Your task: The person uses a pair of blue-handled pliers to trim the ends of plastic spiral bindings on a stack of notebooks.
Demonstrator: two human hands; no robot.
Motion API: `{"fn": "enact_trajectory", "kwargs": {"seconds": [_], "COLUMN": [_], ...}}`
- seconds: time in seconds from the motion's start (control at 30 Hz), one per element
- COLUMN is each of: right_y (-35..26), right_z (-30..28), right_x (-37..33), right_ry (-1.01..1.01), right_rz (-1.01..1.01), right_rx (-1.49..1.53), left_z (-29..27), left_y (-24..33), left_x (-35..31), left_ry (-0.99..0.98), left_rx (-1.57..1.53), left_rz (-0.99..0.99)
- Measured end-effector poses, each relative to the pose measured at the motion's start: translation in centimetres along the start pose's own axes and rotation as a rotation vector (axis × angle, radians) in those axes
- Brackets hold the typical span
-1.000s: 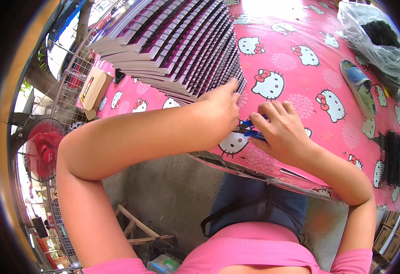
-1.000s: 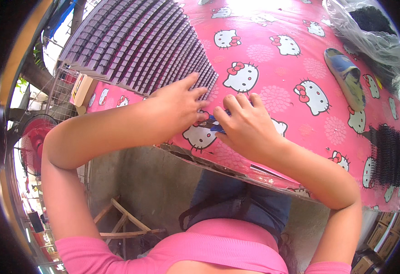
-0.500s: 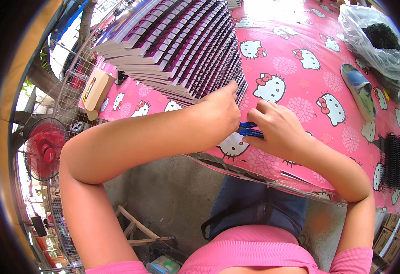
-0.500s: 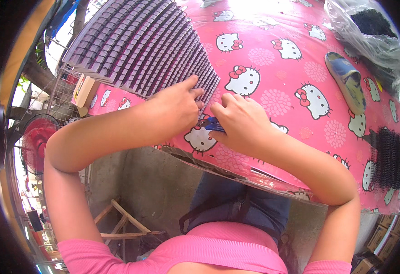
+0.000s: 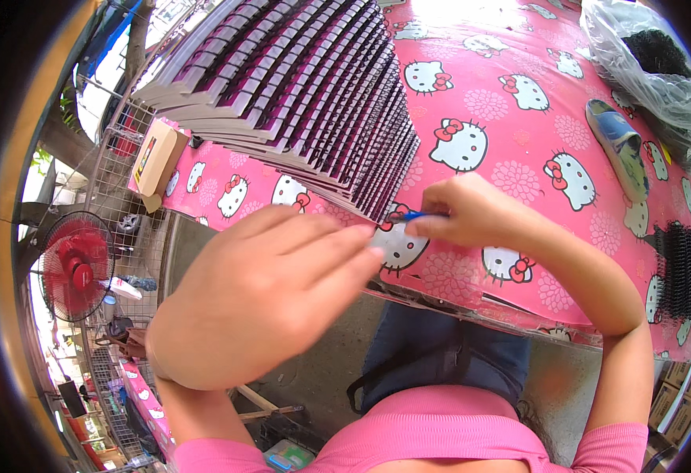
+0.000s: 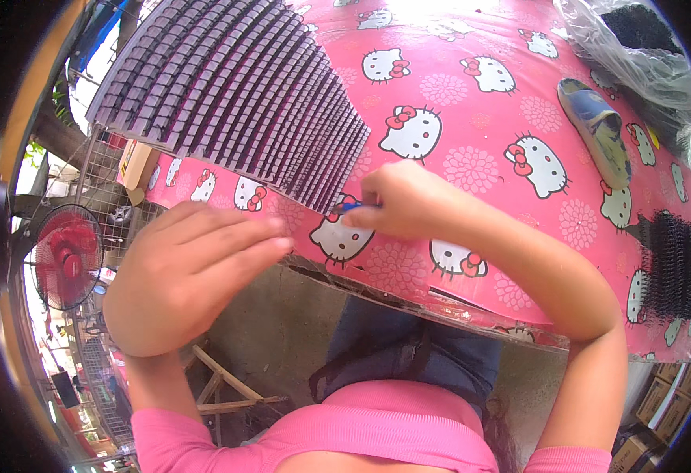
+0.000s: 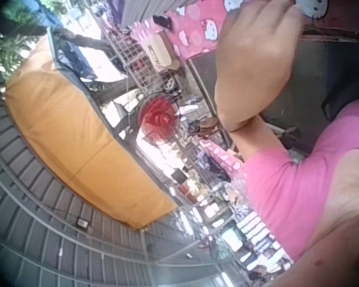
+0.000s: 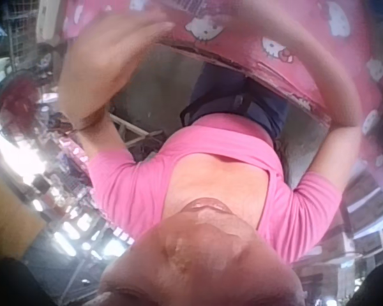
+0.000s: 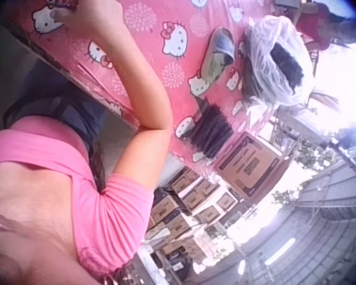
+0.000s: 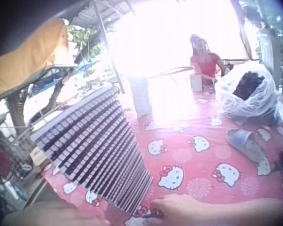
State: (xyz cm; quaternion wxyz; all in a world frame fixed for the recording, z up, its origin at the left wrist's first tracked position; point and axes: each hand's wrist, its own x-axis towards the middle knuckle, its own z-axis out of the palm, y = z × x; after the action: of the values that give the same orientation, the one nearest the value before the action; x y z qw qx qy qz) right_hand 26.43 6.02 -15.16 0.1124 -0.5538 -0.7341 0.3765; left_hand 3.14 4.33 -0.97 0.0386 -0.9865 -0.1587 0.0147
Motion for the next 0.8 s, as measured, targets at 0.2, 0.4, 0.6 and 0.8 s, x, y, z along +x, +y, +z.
{"fn": "enact_trajectory", "kwargs": {"seconds": [0.2,0.4,0.6,0.8], "right_y": [0.3,0.6,1.3,1.4], "right_z": [2.5,3.8,3.5,4.3], "right_x": [-2.2,-1.6,-2.7,-3.3], "right_ry": [0.484,0.553,0.531,0.549], "right_rz": [-0.362,-0.419,-0.404,-0.389], "right_rx": [-0.422,-0.538,-0.486,-0.488], "left_z": [4.9,11.8,5.5,5.5], "left_y": [-1.9,-2.7,0.0,-1.2], "left_x": [-5.2,-5.7,0.8,6.9], "left_ry": [0.382,0.416,0.152,-0.438], "left_rx": [-0.484,-0.414,-0.001,0.566], "left_rz": [-0.706,-0.626,0.089,0.298]}}
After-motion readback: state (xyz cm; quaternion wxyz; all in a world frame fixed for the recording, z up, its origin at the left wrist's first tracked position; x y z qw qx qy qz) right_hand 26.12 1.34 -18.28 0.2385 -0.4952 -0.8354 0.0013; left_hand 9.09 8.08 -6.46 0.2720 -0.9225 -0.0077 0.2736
